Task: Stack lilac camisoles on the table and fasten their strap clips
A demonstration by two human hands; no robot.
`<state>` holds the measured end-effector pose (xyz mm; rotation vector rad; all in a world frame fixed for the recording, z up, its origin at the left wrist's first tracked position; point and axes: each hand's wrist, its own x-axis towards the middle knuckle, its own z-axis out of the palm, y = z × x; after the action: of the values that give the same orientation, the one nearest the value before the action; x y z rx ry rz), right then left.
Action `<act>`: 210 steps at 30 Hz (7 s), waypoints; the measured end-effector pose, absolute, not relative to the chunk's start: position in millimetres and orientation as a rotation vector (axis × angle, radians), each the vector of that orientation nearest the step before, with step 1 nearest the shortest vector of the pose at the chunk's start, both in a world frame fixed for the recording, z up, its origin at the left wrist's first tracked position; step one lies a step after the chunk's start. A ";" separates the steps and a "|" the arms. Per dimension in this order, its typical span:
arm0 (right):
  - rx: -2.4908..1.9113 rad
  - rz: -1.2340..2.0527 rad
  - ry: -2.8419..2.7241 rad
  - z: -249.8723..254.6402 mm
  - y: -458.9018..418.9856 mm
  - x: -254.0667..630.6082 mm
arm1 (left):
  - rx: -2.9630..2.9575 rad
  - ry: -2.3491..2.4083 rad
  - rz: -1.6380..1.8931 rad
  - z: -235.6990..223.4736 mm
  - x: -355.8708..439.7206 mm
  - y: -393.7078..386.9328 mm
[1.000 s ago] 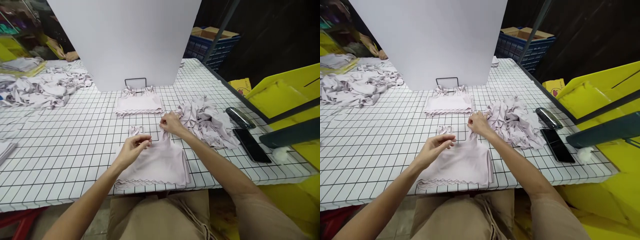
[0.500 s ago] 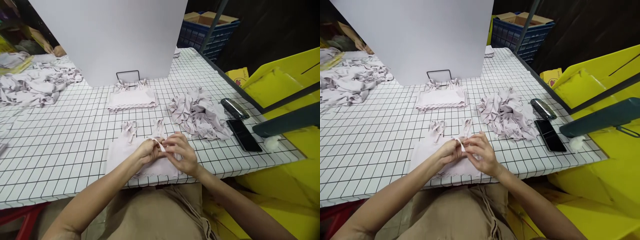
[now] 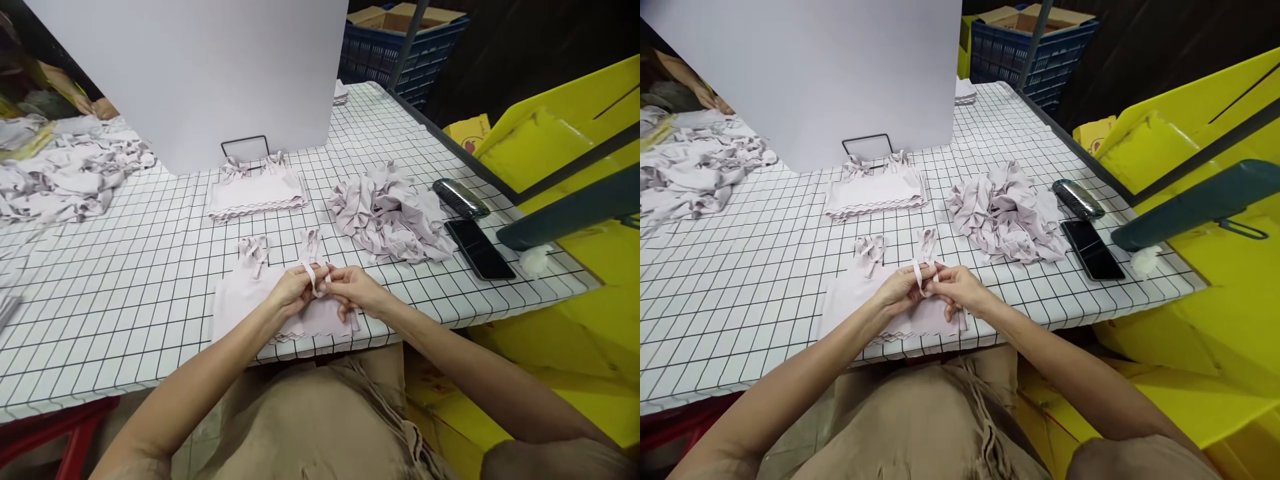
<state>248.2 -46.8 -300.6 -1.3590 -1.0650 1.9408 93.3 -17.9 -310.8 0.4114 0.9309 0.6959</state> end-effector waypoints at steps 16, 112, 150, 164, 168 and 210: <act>-1.038 1.956 -1.037 -292.1 -71.6 261.7 | 0.441 0.830 0.545 -309.2 77.0 -19.7; -1.041 0.744 -1.846 -297.8 -24.8 250.7 | 1.667 1.190 1.025 -315.3 50.2 -36.9; -1.017 0.777 -2.164 -327.8 -9.2 234.5 | 2.152 1.448 0.841 -344.1 45.5 -36.1; -1.048 0.778 -2.181 -326.5 -8.0 234.6 | 2.131 1.448 0.817 -345.3 45.4 -35.5; -1.038 0.779 -2.188 -326.8 -7.4 233.3 | 2.127 1.448 0.830 -346.0 45.5 -35.8; -0.970 0.709 -2.184 -333.2 -10.6 234.4 | 2.193 1.419 0.889 -346.5 44.1 -36.2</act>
<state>234.4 -10.6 -333.2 -0.9701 -2.1840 0.7092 44.1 -36.2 -346.5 2.1928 1.4189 0.8888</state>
